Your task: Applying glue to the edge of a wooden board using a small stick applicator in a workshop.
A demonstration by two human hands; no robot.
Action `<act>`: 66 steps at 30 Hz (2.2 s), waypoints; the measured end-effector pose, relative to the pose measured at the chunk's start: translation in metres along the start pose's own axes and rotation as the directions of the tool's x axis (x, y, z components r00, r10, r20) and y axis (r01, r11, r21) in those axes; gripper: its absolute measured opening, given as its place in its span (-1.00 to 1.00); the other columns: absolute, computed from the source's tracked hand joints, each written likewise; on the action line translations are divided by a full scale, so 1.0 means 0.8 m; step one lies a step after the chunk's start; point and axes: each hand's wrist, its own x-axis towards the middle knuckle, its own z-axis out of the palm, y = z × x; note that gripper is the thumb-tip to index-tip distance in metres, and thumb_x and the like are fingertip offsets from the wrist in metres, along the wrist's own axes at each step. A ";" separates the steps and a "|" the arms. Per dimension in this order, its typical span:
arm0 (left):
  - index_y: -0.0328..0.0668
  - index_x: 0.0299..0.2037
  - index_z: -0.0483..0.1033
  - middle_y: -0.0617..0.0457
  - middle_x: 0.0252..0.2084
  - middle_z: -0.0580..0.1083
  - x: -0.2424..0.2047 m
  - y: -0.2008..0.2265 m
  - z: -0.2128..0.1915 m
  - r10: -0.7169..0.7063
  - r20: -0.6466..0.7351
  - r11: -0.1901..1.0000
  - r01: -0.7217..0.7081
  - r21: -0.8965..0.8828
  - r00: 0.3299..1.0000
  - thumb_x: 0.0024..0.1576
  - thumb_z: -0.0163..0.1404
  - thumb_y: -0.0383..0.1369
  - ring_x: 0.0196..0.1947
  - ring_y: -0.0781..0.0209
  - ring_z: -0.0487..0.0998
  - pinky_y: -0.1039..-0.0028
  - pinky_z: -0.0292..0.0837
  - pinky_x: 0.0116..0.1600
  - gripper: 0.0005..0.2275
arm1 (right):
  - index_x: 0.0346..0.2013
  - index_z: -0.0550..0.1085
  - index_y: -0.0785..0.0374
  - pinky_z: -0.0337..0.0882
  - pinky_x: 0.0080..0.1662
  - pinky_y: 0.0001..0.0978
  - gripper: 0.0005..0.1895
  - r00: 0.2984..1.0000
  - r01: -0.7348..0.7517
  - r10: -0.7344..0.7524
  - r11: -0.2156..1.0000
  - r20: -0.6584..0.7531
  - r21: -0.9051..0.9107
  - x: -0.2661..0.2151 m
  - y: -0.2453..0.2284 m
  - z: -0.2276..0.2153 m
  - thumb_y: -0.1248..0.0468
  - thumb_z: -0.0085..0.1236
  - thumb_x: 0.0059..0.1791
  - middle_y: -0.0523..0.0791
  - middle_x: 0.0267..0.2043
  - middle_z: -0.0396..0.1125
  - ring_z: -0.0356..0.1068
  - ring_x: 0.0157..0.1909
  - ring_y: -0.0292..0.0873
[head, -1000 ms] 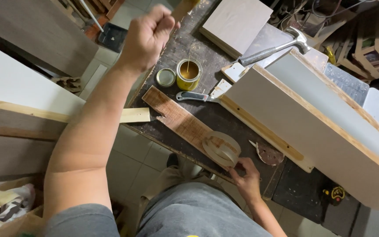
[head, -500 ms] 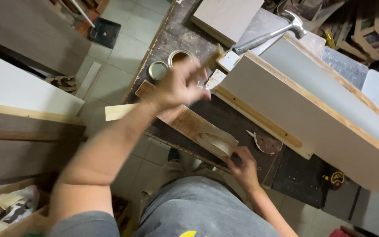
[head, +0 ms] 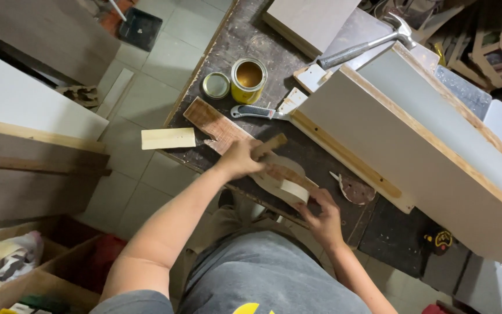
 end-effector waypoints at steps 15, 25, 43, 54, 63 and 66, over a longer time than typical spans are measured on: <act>-0.12 -0.26 0.63 0.26 -0.59 0.33 0.033 -0.040 -0.153 -0.522 -0.392 0.509 -0.092 -0.856 0.758 -0.05 0.42 -0.32 -0.75 0.52 0.30 0.59 0.43 -0.61 -0.76 | 0.04 0.52 0.46 0.46 0.11 0.03 -0.70 0.925 -0.354 0.379 0.813 0.041 0.462 0.002 -0.025 0.039 0.41 0.30 0.03 0.07 -0.12 0.40 0.39 -0.04 -0.06; -0.17 -0.29 0.55 0.25 -0.59 0.34 0.105 -0.066 -0.203 -0.622 -0.516 0.568 -0.114 -0.815 0.588 0.01 0.41 -0.29 -0.74 0.51 0.29 0.58 0.34 -0.62 -0.73 | 0.23 0.40 0.41 0.42 0.17 -0.18 -0.51 0.826 -0.508 0.556 0.664 0.093 0.549 -0.008 0.003 0.072 0.33 0.30 0.05 0.01 0.03 0.26 0.34 0.07 -0.08; -0.15 -0.27 0.68 0.04 -0.41 0.59 0.145 -0.079 -0.156 -0.478 -0.513 0.868 0.291 -0.403 0.713 -0.07 0.34 -0.09 -0.25 0.09 0.68 0.27 0.55 -0.05 -0.66 | 0.22 0.40 0.37 0.44 0.18 0.07 -0.55 0.802 -0.525 0.580 0.798 -0.140 0.295 0.000 0.033 0.074 0.37 0.29 0.06 0.18 0.11 0.31 0.36 0.21 0.13; 0.08 -0.16 0.69 0.09 -0.22 0.64 0.207 -0.136 -0.122 -0.470 -0.501 0.882 0.405 -0.242 0.726 -0.01 0.26 0.02 -0.04 -0.05 0.69 0.14 0.59 0.07 -0.66 | 0.17 0.45 0.31 0.44 0.08 -0.02 -0.57 0.875 -0.417 0.459 0.876 -0.154 0.245 0.008 0.038 0.065 0.32 0.36 0.03 0.05 0.06 0.37 0.37 0.09 -0.04; -0.29 -0.17 0.47 -0.30 -0.34 0.52 0.028 -0.038 -0.093 -0.115 -0.669 0.982 -0.019 -0.189 0.735 0.35 -0.07 -0.04 -0.19 -0.27 0.59 -0.07 0.42 -0.09 -0.62 | 0.04 0.48 0.30 0.48 0.16 0.08 -0.61 0.915 -0.331 0.378 0.903 -0.141 0.274 0.017 0.068 0.070 0.29 0.44 -0.01 0.03 0.00 0.44 0.45 0.12 -0.02; -0.29 -0.22 0.51 -0.30 -0.43 0.52 -0.032 -0.058 -0.022 0.001 -0.541 0.993 -0.065 -0.099 0.841 0.38 -0.11 -0.27 -0.27 -0.26 0.60 0.02 0.45 -0.20 -0.75 | -0.02 0.49 0.32 0.48 0.16 0.07 -0.66 0.929 -0.292 0.337 0.920 -0.152 0.260 0.022 0.085 0.072 0.32 0.43 -0.01 0.03 -0.03 0.46 0.45 0.09 -0.07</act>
